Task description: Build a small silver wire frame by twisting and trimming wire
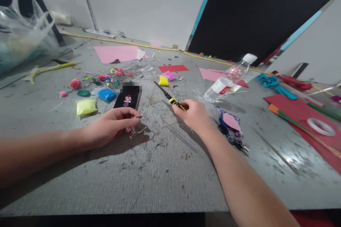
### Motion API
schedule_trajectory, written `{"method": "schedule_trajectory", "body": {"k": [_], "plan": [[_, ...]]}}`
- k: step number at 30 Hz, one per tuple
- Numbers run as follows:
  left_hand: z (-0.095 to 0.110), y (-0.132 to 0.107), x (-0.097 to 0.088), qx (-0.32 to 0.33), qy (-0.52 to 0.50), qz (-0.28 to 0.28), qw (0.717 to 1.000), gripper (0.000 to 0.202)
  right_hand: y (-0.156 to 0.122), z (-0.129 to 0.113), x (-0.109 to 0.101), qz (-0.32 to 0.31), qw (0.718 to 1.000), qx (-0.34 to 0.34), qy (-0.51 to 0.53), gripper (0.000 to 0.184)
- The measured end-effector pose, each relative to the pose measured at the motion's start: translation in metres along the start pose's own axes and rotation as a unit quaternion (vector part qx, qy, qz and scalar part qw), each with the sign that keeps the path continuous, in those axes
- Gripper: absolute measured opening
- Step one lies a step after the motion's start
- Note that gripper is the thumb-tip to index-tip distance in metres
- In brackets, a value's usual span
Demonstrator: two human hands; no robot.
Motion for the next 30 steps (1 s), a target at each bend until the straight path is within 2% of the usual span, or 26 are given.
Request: {"method": "schedule_trajectory", "body": {"k": [3,7,9,11,13,19,25,30], "plan": [[0.002,-0.003,0.002,-0.017,-0.056,0.001,0.998,0.025,-0.007,-0.007,0.008,0.003,0.989,0.033,0.147,0.043],[0.004,-0.005,0.004,-0.027,-0.103,-0.005,0.994,0.024,-0.021,-0.022,0.017,-0.030,0.963,0.052,0.265,0.039],[0.004,-0.005,0.004,-0.023,-0.114,-0.007,0.993,0.024,-0.028,-0.027,0.022,-0.041,0.927,0.082,0.365,0.032],[0.003,-0.004,0.003,-0.021,-0.120,-0.004,0.993,0.024,-0.033,-0.030,0.027,-0.053,0.900,0.107,0.419,0.028],[0.003,-0.003,0.002,-0.019,-0.124,-0.001,0.992,0.024,-0.034,-0.030,0.030,-0.050,0.895,0.117,0.428,0.026],[0.005,-0.004,0.004,-0.020,-0.118,0.006,0.993,0.022,-0.031,-0.027,0.032,-0.048,0.909,0.118,0.398,0.023],[0.007,-0.004,0.004,-0.029,-0.114,0.009,0.993,0.023,-0.027,-0.013,0.030,0.046,0.918,0.091,0.383,0.024],[0.008,-0.006,0.004,-0.035,-0.120,0.008,0.992,0.021,-0.026,-0.007,0.034,0.048,0.918,0.097,0.380,0.018]]}}
Point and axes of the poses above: each hand's wrist, its own y-axis towards the middle knuckle, its own x-axis out of the palm, z = x × y, the point moved 3 cm from there along y, towards the middle knuckle, and after that the axes turned 15 degrees about -x, right-handed, at the moved point
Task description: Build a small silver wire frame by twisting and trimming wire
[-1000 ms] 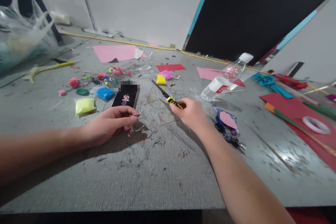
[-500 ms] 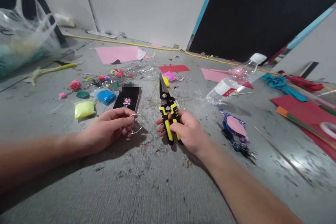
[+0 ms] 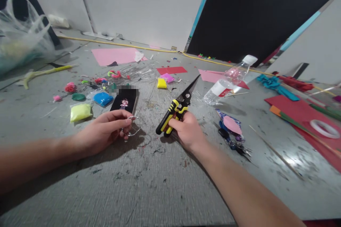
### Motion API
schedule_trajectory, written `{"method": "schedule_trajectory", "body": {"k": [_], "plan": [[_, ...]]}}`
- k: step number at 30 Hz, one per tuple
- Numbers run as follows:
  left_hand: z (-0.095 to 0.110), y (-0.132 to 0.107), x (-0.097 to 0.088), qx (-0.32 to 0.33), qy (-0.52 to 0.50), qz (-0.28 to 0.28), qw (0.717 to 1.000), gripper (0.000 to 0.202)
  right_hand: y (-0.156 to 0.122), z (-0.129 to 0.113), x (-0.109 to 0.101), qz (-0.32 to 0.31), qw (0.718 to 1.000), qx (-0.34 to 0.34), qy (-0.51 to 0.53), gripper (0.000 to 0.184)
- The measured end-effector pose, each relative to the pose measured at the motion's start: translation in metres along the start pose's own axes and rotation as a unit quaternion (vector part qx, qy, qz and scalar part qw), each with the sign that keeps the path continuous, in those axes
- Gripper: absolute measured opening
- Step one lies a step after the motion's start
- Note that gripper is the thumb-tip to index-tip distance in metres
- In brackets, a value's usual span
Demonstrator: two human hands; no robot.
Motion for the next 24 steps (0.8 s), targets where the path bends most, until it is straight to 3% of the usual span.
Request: {"method": "schedule_trajectory", "body": {"k": [10,24], "plan": [[-0.004,0.003,-0.004,0.012,0.000,0.010,1.000,0.028,-0.008,-0.002,0.016,-0.093,0.991,0.072,0.067,0.025],[-0.005,0.006,-0.005,0.016,-0.003,-0.008,1.000,0.025,-0.013,0.005,0.014,-0.101,0.989,0.068,0.081,0.042]]}}
Point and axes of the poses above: each hand's wrist, its own y-axis towards the middle knuckle, its own x-axis out of the palm, z = x × y, the point moved 3 cm from there along y, towards the middle knuckle, and after that the axes turned 15 degrees about -x, right-handed, at the moved point
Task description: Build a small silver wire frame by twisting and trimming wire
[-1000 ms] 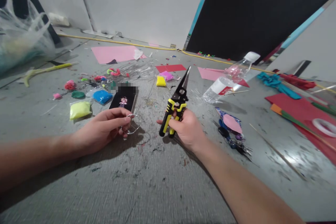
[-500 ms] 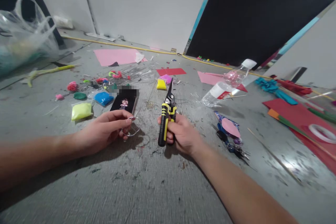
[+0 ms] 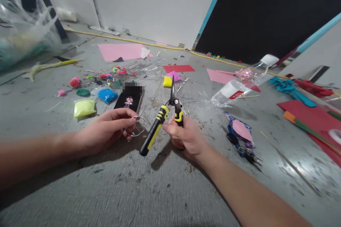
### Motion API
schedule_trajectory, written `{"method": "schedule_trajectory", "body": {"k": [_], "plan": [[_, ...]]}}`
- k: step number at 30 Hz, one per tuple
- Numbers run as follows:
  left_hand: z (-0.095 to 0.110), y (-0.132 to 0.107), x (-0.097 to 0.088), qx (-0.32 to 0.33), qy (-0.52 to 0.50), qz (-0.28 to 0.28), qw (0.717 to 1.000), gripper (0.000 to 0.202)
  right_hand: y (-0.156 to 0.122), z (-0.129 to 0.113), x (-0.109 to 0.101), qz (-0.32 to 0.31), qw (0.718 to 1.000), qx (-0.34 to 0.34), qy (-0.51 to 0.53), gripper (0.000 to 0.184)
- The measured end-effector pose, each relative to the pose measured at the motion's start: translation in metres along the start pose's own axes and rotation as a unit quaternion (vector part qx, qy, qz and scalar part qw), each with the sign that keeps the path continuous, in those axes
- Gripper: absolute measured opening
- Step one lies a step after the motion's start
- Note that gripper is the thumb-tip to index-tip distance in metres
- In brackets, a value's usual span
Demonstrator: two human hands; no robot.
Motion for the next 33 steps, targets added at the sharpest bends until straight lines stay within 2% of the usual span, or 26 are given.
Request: {"method": "schedule_trajectory", "body": {"k": [6,9,14,18,23,26,29,31,33], "plan": [[0.001,0.000,0.002,-0.003,-0.052,-0.013,0.999,0.023,0.003,-0.010,-0.006,-0.004,0.993,-0.117,-0.001,0.029],[0.003,0.001,-0.001,0.000,-0.090,0.011,0.996,0.019,0.004,-0.015,-0.008,-0.029,0.985,-0.170,-0.009,0.023],[0.004,0.002,-0.003,0.009,-0.106,0.019,0.994,0.012,0.001,-0.023,-0.001,-0.091,0.980,-0.163,0.069,0.022],[0.002,0.001,-0.003,0.002,-0.098,0.022,0.995,0.018,-0.001,-0.027,0.001,-0.114,0.973,-0.182,0.079,0.020],[0.000,0.001,-0.002,0.014,-0.107,-0.007,0.994,0.015,-0.004,-0.025,-0.002,-0.139,0.972,-0.188,0.033,0.023],[0.000,0.001,-0.001,0.024,-0.113,-0.012,0.993,0.013,-0.008,-0.028,-0.005,-0.128,0.963,-0.229,-0.065,0.023],[0.001,0.001,0.000,0.039,-0.123,-0.010,0.992,0.011,-0.013,-0.030,-0.006,-0.112,0.925,-0.275,-0.237,0.028],[0.002,0.001,0.001,0.040,-0.119,-0.017,0.992,0.011,-0.015,-0.033,-0.004,-0.122,0.871,-0.323,-0.349,0.033],[0.002,0.001,0.001,0.034,-0.108,-0.031,0.993,0.014,-0.016,-0.036,0.001,-0.137,0.797,-0.386,-0.444,0.039]]}}
Point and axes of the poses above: each hand's wrist, its own y-axis towards the middle knuckle, its own x-axis out of the palm, z = x × y, the point moved 3 cm from there along y, towards the middle knuckle, and after that the axes turned 15 degrees about -x, right-handed, at the moved point
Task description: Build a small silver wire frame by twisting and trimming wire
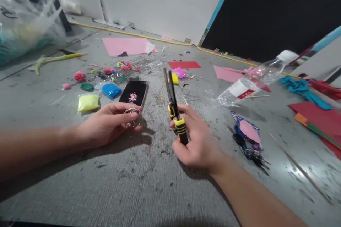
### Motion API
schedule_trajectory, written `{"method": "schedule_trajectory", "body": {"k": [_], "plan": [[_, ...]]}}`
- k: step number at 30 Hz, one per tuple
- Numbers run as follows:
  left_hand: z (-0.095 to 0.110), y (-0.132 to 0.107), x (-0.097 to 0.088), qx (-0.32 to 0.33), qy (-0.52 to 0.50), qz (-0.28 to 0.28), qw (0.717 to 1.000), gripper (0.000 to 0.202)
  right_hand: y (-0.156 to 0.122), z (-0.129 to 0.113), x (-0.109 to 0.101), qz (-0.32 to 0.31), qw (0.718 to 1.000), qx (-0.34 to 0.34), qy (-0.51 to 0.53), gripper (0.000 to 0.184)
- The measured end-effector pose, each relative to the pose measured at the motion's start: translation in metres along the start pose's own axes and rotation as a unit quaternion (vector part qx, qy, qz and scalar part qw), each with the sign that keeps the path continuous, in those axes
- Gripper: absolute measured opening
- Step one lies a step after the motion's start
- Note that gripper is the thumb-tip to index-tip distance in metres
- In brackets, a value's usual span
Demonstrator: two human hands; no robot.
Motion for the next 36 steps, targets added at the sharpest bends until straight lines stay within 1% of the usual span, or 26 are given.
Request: {"method": "schedule_trajectory", "body": {"k": [2,3,7,9,11,13,15,16,19,21,23,26,29,32,36], "plan": [[-0.001,-0.001,-0.001,-0.008,0.009,-0.012,1.000,0.022,0.003,-0.003,-0.001,-0.012,0.995,-0.059,-0.083,0.044],[-0.001,-0.001,-0.001,-0.009,0.013,-0.017,1.000,0.027,0.003,-0.003,-0.002,-0.015,0.991,-0.072,-0.107,0.047],[0.000,-0.002,-0.004,0.000,0.028,-0.045,0.999,0.051,0.004,0.001,-0.004,-0.014,0.987,-0.084,-0.135,0.051],[0.002,-0.001,-0.004,0.010,0.036,-0.050,0.998,0.056,0.004,0.002,-0.005,-0.010,0.988,-0.078,-0.134,0.049],[0.003,0.000,-0.004,0.016,0.037,-0.045,0.998,0.052,0.004,0.003,-0.004,-0.007,0.991,-0.064,-0.119,0.040],[0.003,0.000,-0.003,0.020,0.028,-0.044,0.998,0.038,0.005,0.002,-0.002,-0.008,0.994,-0.049,-0.092,0.030],[0.003,0.001,-0.001,0.022,0.017,-0.058,0.998,0.026,0.006,0.001,-0.001,-0.015,0.996,-0.050,-0.067,0.025],[0.003,0.001,-0.001,0.021,0.015,-0.063,0.998,0.023,0.006,0.000,-0.001,-0.023,0.996,-0.054,-0.065,0.024],[0.003,0.002,-0.001,0.013,0.022,-0.057,0.998,0.021,0.006,-0.001,-0.002,-0.071,0.989,-0.071,-0.108,0.020],[0.004,0.002,-0.002,0.014,0.022,-0.041,0.999,0.027,0.006,0.000,-0.003,-0.100,0.979,-0.087,-0.154,0.018],[0.005,0.001,-0.002,0.009,0.017,-0.034,0.999,0.029,0.007,0.000,-0.005,-0.114,0.970,-0.110,-0.184,0.015],[0.007,0.000,-0.001,-0.003,0.004,-0.038,0.999,0.026,0.008,0.000,-0.008,-0.116,0.959,-0.135,-0.221,0.010],[0.008,0.000,0.000,-0.008,0.000,-0.051,0.999,0.024,0.009,0.001,-0.010,-0.118,0.949,-0.142,-0.254,0.008],[0.008,0.000,0.001,-0.012,0.024,-0.060,0.998,0.019,0.008,0.002,-0.010,-0.119,0.945,-0.144,-0.270,0.009],[0.009,-0.001,0.001,-0.006,0.047,-0.060,0.997,0.012,0.008,0.003,-0.012,-0.100,0.941,-0.158,-0.282,0.007]]}}
Point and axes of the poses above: each hand's wrist, its own y-axis towards the middle knuckle, its own x-axis out of the palm, z = x × y, the point moved 3 cm from there along y, towards the middle knuckle, and after that the axes turned 15 degrees about -x, right-handed, at the moved point
